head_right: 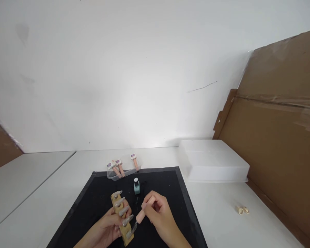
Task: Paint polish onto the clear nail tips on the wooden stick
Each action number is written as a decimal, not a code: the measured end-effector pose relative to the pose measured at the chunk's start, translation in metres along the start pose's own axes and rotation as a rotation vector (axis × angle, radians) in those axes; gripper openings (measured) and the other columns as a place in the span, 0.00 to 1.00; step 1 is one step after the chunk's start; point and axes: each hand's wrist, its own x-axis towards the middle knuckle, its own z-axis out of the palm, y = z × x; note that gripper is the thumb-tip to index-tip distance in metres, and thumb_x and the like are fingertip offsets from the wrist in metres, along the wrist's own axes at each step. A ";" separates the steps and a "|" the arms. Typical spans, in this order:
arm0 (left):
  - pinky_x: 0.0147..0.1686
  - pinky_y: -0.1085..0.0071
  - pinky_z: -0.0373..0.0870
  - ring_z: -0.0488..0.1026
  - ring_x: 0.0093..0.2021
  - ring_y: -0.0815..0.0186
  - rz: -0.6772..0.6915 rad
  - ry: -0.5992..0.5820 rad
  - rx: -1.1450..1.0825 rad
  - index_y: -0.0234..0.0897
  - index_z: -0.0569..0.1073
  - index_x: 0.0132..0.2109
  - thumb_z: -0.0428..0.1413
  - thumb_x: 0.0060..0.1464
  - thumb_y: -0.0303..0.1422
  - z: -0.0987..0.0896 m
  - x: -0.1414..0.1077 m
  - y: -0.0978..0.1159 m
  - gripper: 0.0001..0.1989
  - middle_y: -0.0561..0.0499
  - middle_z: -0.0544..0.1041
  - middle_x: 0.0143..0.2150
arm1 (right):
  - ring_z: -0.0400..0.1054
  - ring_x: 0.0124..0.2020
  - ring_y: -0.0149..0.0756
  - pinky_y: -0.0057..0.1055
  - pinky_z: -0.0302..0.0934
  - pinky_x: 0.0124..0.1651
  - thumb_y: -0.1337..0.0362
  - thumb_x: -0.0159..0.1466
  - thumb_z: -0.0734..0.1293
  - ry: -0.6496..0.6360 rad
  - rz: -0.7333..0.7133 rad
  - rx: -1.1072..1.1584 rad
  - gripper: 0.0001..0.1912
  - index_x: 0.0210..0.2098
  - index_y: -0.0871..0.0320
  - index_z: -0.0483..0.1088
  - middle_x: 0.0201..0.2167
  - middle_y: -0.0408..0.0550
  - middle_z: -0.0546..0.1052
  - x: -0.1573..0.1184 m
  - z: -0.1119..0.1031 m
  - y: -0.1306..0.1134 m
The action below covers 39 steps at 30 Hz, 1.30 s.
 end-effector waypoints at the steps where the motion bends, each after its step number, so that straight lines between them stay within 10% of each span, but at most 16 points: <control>1: 0.31 0.73 0.59 0.63 0.25 0.74 0.002 0.001 -0.003 0.36 0.68 0.30 0.54 0.33 0.18 0.000 0.000 0.000 0.13 0.57 0.70 0.25 | 0.49 0.16 0.24 0.24 0.43 0.19 0.57 0.55 0.66 -0.028 0.001 -0.003 0.14 0.22 0.59 0.64 0.16 0.36 0.60 -0.001 0.000 -0.001; 39: 0.31 0.72 0.59 0.63 0.26 0.73 -0.002 -0.013 0.002 0.37 0.68 0.31 0.53 0.35 0.19 -0.004 0.004 -0.003 0.13 0.57 0.69 0.27 | 0.50 0.15 0.24 0.23 0.46 0.18 0.60 0.55 0.65 0.049 0.024 0.023 0.11 0.22 0.59 0.62 0.15 0.36 0.62 0.003 -0.005 0.007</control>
